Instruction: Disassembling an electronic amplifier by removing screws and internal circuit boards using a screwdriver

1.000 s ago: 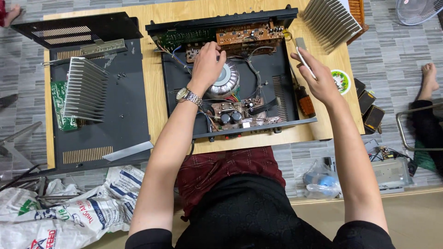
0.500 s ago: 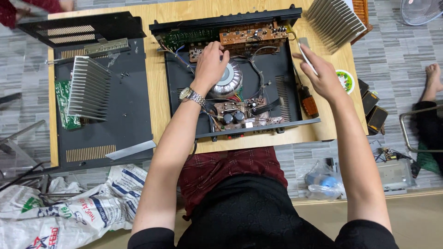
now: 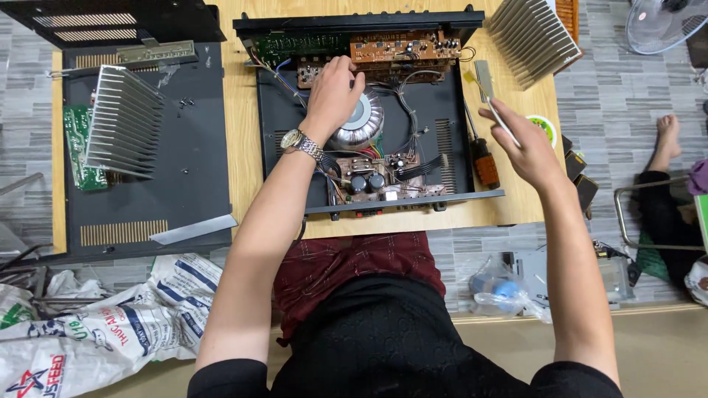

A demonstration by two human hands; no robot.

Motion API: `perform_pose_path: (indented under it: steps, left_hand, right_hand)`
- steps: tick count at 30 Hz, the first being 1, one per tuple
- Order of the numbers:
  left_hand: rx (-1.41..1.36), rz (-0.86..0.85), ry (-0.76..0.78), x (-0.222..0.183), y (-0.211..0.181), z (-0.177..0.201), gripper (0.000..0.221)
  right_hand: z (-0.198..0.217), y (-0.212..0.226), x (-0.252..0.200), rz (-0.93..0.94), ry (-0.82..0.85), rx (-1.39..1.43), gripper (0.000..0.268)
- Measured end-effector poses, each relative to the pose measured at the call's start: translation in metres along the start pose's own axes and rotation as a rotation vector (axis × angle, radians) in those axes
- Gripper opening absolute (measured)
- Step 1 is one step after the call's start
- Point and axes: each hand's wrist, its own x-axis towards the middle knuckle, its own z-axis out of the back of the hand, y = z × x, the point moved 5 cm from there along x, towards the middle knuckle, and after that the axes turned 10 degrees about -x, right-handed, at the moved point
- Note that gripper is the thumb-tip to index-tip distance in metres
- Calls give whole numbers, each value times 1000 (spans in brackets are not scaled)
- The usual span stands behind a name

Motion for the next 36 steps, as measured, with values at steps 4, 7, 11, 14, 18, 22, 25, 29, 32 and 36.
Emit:
perform_pose_path:
  steps: [4, 7, 11, 14, 18, 22, 25, 29, 32, 36]
  left_hand:
    - [-4, 15, 12, 0, -2, 2, 24]
    - [-4, 39, 26, -1, -1, 0, 25]
    - [-5, 23, 16, -1, -2, 2, 24]
    - [-6, 36, 25, 0, -1, 1, 25]
    - [9, 29, 16, 0, 0, 0, 26]
    - [4, 14, 7, 0, 0, 0, 25]
    - [8, 12, -7, 0, -1, 0, 24]
    - [20, 24, 2, 1, 3, -2, 27]
    - [22, 0, -18, 1, 6, -4, 26]
    - [6, -7, -48, 2, 8, -4, 24]
  right_hand:
    - [-15, -13, 29, -35, -29, 2, 52]
    - [-22, -10, 45, -13, -52, 83, 51]
    - [-30, -13, 69, 64, -103, 55, 50]
    - [-36, -17, 73, 110, -119, -15, 52]
    - [-38, -12, 49, 110, -52, -65, 57]
    - [-28, -11, 15, 100, -25, -76, 53]
    - [-8, 4, -8, 84, -10, -117, 53]
    - [41, 82, -37, 126, 9, -475, 47]
    - [82, 177, -68, 388, -127, -576, 40]
    - [122, 309, -105, 470, -254, -533, 30]
